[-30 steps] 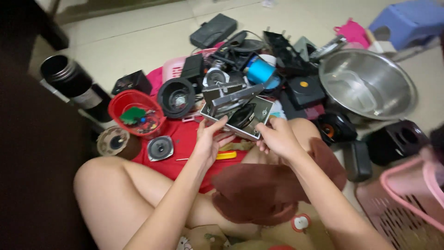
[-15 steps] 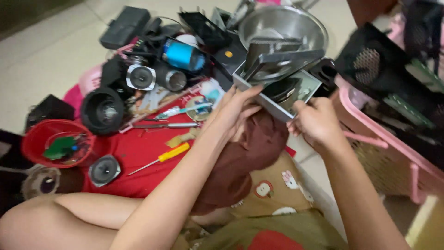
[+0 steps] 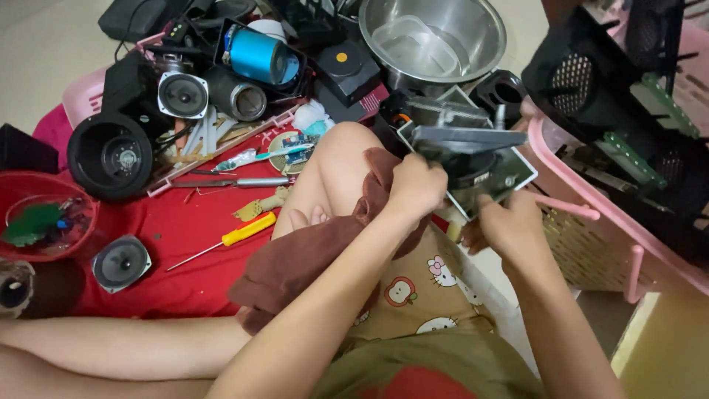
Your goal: The person sits on the floor and scrubs a rectangular metal speaker panel with a yellow sponge, working over its surface. They then wipe the panel with a brown towel and handle speaker drivers and a speaker enclosure among scattered electronics parts.
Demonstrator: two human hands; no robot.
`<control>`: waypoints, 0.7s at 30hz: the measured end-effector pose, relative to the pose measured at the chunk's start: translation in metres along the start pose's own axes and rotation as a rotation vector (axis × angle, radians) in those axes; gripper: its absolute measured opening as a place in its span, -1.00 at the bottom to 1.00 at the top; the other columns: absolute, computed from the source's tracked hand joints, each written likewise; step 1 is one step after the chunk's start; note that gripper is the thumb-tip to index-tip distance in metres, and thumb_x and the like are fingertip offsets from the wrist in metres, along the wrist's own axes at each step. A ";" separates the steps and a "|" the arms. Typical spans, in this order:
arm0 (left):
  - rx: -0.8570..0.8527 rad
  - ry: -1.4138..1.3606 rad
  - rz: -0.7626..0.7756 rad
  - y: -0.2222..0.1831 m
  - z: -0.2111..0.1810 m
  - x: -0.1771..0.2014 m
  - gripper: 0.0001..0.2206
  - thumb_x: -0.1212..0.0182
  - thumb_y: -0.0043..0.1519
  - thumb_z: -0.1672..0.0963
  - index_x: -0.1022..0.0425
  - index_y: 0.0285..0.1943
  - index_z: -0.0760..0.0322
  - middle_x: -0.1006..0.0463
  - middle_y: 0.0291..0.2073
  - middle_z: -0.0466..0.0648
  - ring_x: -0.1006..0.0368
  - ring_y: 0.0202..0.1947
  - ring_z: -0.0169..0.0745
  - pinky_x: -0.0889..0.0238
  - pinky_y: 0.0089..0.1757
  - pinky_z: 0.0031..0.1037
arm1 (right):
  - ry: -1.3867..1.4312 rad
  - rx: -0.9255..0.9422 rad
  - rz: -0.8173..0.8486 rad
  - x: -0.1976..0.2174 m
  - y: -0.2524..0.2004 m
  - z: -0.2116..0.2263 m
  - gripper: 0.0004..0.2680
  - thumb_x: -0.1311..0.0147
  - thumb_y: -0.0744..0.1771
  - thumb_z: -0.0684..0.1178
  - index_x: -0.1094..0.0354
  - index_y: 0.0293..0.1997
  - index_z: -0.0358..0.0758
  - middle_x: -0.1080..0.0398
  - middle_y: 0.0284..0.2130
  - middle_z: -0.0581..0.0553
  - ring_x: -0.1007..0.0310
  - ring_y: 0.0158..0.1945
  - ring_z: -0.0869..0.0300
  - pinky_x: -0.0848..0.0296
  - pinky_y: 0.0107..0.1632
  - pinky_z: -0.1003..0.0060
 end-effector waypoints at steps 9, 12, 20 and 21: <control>0.107 0.160 0.161 0.000 0.003 -0.003 -0.68 0.14 0.11 0.18 -0.32 -0.15 0.72 -0.46 -0.61 0.30 -0.45 -0.68 0.06 -0.40 -0.48 -0.20 | 0.180 -0.154 0.044 -0.017 0.011 -0.031 -0.74 0.30 0.29 -0.17 -0.05 -0.14 -0.77 -0.26 -0.65 -0.56 -0.34 -0.70 -0.11 -0.38 -0.63 0.07; 0.147 0.289 0.181 0.014 0.017 -0.006 -0.74 0.02 0.06 0.20 -0.38 -0.23 0.68 -0.47 -0.62 0.25 -0.47 -0.60 0.13 -0.38 -0.41 -0.17 | 0.162 -0.154 0.067 -0.026 0.034 -0.063 -0.75 0.30 0.28 -0.19 -0.06 -0.17 -0.78 -0.27 -0.67 -0.58 -0.35 -0.71 -0.13 -0.41 -0.60 0.04; -0.019 0.384 0.111 -0.008 0.005 0.006 -0.80 -0.13 -0.08 0.18 -0.44 -0.41 0.54 -0.49 -0.62 0.14 -0.49 -0.48 0.06 -0.37 -0.33 -0.28 | 0.195 -0.209 0.109 -0.044 0.070 -0.115 -0.75 0.30 0.28 -0.19 -0.03 -0.12 -0.75 -0.28 -0.64 -0.57 -0.38 -0.65 -0.10 -0.43 -0.54 0.11; -0.076 0.385 0.092 -0.010 0.006 0.008 -0.86 -0.16 -0.09 0.17 -0.48 -0.58 0.45 -0.48 -0.75 0.03 -0.50 -0.61 -0.04 -0.39 -0.41 -0.39 | 0.223 -0.197 0.126 -0.046 0.074 -0.119 -0.75 0.29 0.28 -0.19 -0.03 -0.12 -0.75 -0.29 -0.64 -0.55 -0.38 -0.65 -0.10 -0.44 -0.54 0.11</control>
Point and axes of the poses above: each hand's wrist, its own y-axis towards the middle knuckle, its own x-axis out of the back of the hand, z = x × y, the point moved 6 cm from there along y, towards the middle knuckle
